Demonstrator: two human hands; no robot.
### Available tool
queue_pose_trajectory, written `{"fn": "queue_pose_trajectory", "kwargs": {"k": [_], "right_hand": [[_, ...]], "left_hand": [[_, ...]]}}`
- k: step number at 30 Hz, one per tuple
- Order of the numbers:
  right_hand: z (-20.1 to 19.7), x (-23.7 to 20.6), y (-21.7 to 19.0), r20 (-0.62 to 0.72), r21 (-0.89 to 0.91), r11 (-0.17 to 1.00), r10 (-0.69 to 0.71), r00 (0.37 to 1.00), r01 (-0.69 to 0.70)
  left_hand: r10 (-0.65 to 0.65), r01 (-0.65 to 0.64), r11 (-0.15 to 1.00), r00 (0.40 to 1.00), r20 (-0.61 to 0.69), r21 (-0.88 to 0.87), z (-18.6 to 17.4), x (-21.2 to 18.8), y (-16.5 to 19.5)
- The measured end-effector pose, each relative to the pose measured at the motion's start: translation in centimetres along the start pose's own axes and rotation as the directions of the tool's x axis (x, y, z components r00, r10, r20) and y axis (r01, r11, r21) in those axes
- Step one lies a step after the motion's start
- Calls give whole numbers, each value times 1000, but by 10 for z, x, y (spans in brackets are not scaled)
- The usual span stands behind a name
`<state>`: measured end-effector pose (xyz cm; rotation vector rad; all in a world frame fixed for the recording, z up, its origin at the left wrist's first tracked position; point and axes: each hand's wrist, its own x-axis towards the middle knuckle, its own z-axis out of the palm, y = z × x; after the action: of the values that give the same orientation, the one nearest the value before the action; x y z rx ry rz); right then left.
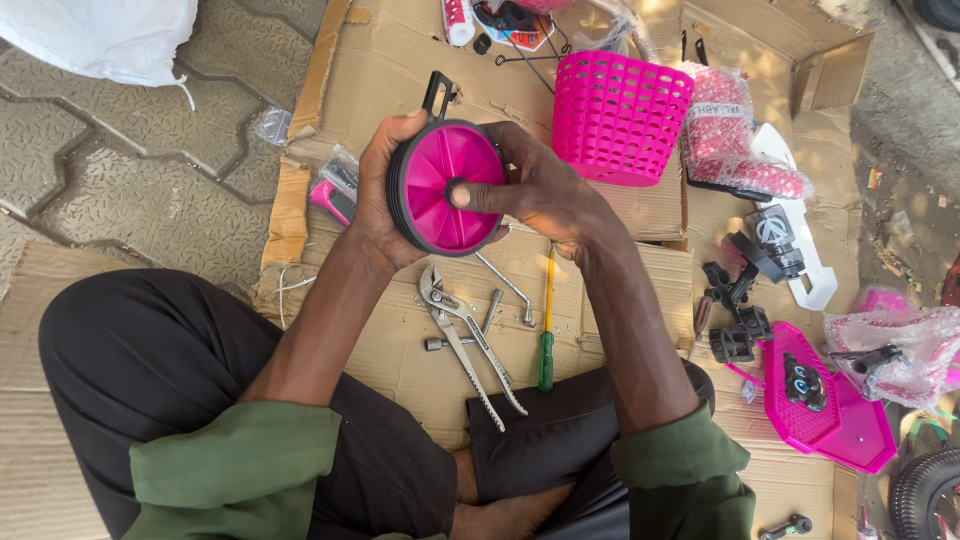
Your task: The person assembles a pink bicycle wheel by inserting a metal axle and tightening it with pliers. They then attach a black plastic cap to the wheel hub. Next, they unpack a pink plastic basket and attach a metal bracket to it using a screwdriver and small hardware.
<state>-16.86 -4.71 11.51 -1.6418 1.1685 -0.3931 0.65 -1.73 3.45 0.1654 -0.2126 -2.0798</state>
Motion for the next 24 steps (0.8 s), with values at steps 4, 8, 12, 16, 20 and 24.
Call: {"fn": "queue_pose_trajectory", "kwargs": {"k": [4, 8, 12, 16, 20, 24], "right_hand": [[9, -13, -3, -140, -66, 998, -30, 990, 21], [33, -38, -1, -389, -520, 831, -438, 810, 200], [55, -43, 6, -422, -412, 873, -437, 795, 261], [52, -40, 11, -439, -249, 883, -469, 767, 398], [36, -43, 11, -448, 165, 893, -309, 839, 418], [31, -42, 11, -399, 250, 899, -243, 884, 360]], "left_hand": [[24, -25, 1000, 1000, 19, 13, 0, 1, 3], [112, -111, 994, 993, 40, -10, 1, 5, 3], [140, -140, 990, 990, 0, 30, 2, 6, 1], [162, -162, 987, 986, -38, 10, 6, 6, 4], [119, -116, 990, 993, 25, -76, 9, 3, 7], [133, -131, 991, 990, 47, -39, 11, 2, 8]]}}
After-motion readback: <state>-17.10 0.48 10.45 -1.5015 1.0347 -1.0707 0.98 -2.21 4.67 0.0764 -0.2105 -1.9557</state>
